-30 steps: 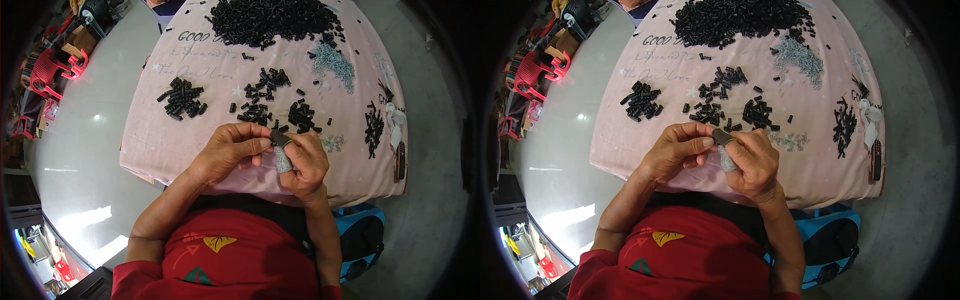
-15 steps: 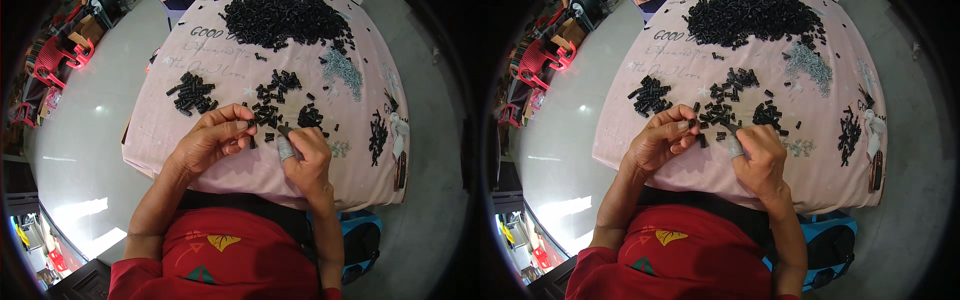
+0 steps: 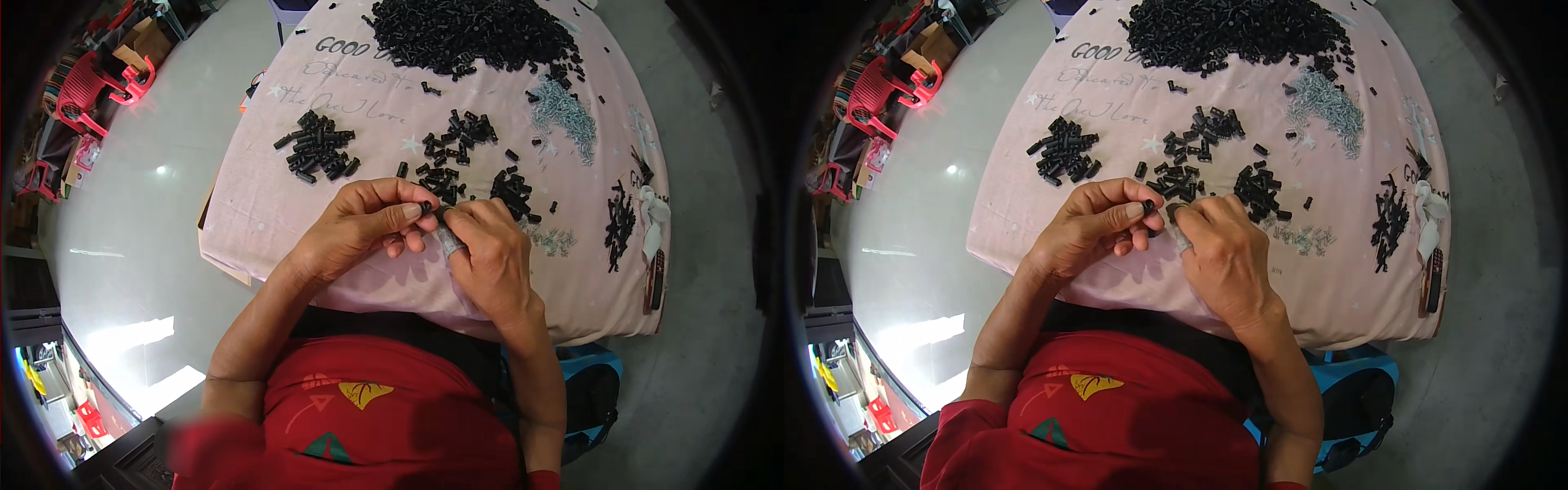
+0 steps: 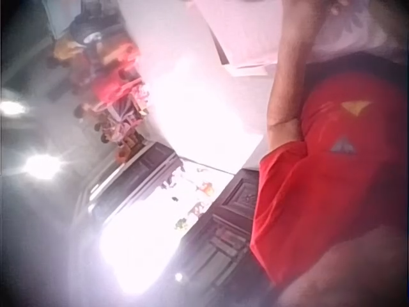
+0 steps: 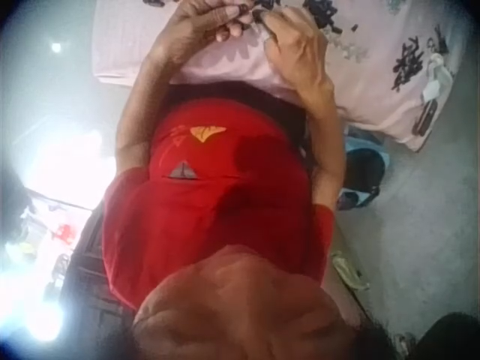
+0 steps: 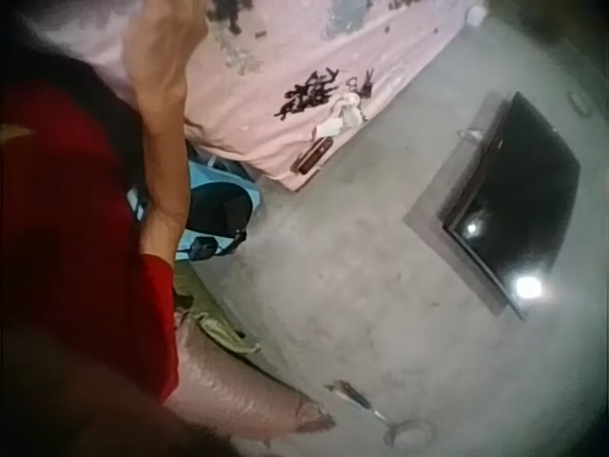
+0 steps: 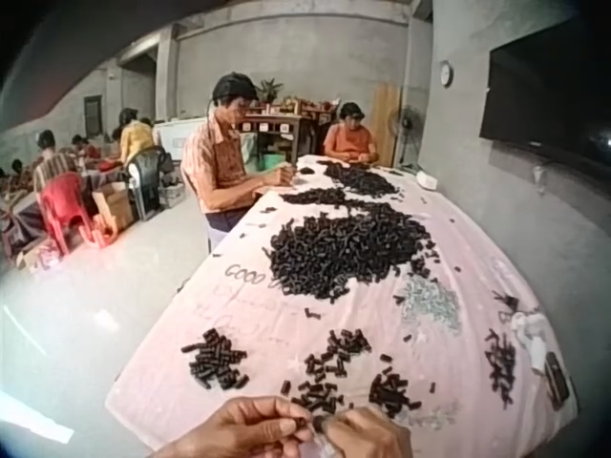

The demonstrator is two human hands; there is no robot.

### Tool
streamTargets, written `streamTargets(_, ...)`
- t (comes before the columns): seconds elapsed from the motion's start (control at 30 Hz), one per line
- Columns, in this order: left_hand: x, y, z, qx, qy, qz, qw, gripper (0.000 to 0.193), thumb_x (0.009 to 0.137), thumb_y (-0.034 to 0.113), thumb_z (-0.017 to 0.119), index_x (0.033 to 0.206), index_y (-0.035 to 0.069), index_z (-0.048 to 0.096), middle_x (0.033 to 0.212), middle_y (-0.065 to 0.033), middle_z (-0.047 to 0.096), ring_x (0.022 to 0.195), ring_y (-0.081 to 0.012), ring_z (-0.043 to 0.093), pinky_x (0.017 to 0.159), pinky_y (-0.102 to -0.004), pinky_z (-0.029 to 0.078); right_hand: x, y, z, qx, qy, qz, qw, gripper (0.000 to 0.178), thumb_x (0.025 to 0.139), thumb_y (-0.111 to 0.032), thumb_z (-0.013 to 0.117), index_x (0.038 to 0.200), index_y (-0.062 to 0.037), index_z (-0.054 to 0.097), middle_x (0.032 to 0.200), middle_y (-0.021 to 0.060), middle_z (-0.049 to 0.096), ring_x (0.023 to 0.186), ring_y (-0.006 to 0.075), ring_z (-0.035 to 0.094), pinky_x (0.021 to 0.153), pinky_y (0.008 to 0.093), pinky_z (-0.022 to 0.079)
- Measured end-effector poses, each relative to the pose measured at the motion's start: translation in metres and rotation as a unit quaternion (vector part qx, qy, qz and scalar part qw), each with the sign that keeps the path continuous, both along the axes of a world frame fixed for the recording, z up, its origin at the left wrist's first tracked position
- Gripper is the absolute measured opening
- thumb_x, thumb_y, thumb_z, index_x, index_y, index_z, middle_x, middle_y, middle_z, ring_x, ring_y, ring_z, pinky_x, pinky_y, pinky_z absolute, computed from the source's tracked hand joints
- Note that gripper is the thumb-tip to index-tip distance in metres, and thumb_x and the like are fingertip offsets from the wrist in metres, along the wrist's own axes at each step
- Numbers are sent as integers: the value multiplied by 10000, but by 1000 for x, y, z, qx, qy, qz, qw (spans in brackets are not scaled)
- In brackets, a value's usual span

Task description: Assembling small black plastic components on a table.

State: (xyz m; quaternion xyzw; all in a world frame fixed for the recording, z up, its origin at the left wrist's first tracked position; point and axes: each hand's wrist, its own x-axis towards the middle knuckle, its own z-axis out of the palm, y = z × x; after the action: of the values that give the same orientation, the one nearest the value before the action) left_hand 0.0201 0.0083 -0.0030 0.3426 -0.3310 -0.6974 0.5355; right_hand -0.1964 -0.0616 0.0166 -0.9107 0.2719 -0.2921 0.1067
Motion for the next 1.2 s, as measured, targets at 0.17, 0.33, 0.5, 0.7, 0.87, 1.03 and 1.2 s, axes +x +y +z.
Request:
streamTargets(0.17, -3, -1, -2, 0, -7, 16, 1000, 259, 1085, 150, 637, 1291, -2, 675, 1090, -49, 744, 876, -81, 702, 717, -204, 545, -3, -6, -5, 25, -10, 4, 1000, 316, 704, 55, 680, 998, -51, 732, 941, 94, 686, 898, 321, 660, 752, 428, 556)
streamTargets(0.33, -6, 0, -1, -28, -49, 29, 998, 204, 1085, 119, 623, 1235, -1, 690, 1144, -83, 730, 897, -97, 697, 681, -206, 527, -13, -6, -3, 59, -94, 11, 994, 271, 745, 46, 742, 1009, -12, 733, 934, 128, 719, 841, 338, 664, 739, 413, 542)
streamTargets(0.5, -9, 4, 2, -49, -93, -2, 994, 214, 1079, 108, 628, 1244, -14, 689, 1155, -83, 724, 916, -105, 699, 682, -218, 527, -16, 8, 9, 149, -138, -5, 979, 269, 757, 53, 758, 1017, -10, 737, 933, 127, 717, 797, 302, 663, 684, 382, 529)
streamTargets(0.7, -14, 6, 3, -73, -93, -31, 992, 203, 1074, 92, 633, 1230, -15, 705, 1084, -71, 735, 920, -107, 695, 714, -228, 534, -19, 10, 2, 152, -173, 20, 973, 255, 779, 60, 771, 1025, -1, 738, 925, 89, 712, 707, 172, 590, 577, 289, 468)
streamTargets(0.87, -15, 6, 2, -59, -91, -34, 994, 219, 1077, 105, 645, 1269, 27, 714, 1059, -11, 728, 919, -63, 673, 749, -218, 530, -23, 10, -9, 216, -198, 20, 956, 227, 812, 59, 765, 1033, 15, 733, 927, 64, 696, 685, 110, 547, 566, 246, 436)
streamTargets(1.03, -17, 6, -1, -49, -74, -15, 996, 215, 1067, 112, 658, 1242, 2, 718, 1037, -46, 730, 870, -78, 672, 683, -214, 505, -22, 12, -11, 235, -223, 23, 946, 187, 852, 58, 746, 1036, 33, 725, 945, 78, 685, 696, 101, 551, 594, 234, 442)
streamTargets(1.2, -18, 7, 1, -35, -63, -23, 997, 231, 1060, 119, 673, 1259, 13, 724, 1019, -47, 740, 808, -68, 660, 641, -202, 478, -25, 14, -10, 228, -272, 31, 934, 180, 887, 80, 721, 1062, 43, 730, 967, 100, 690, 741, 121, 589, 638, 243, 473)
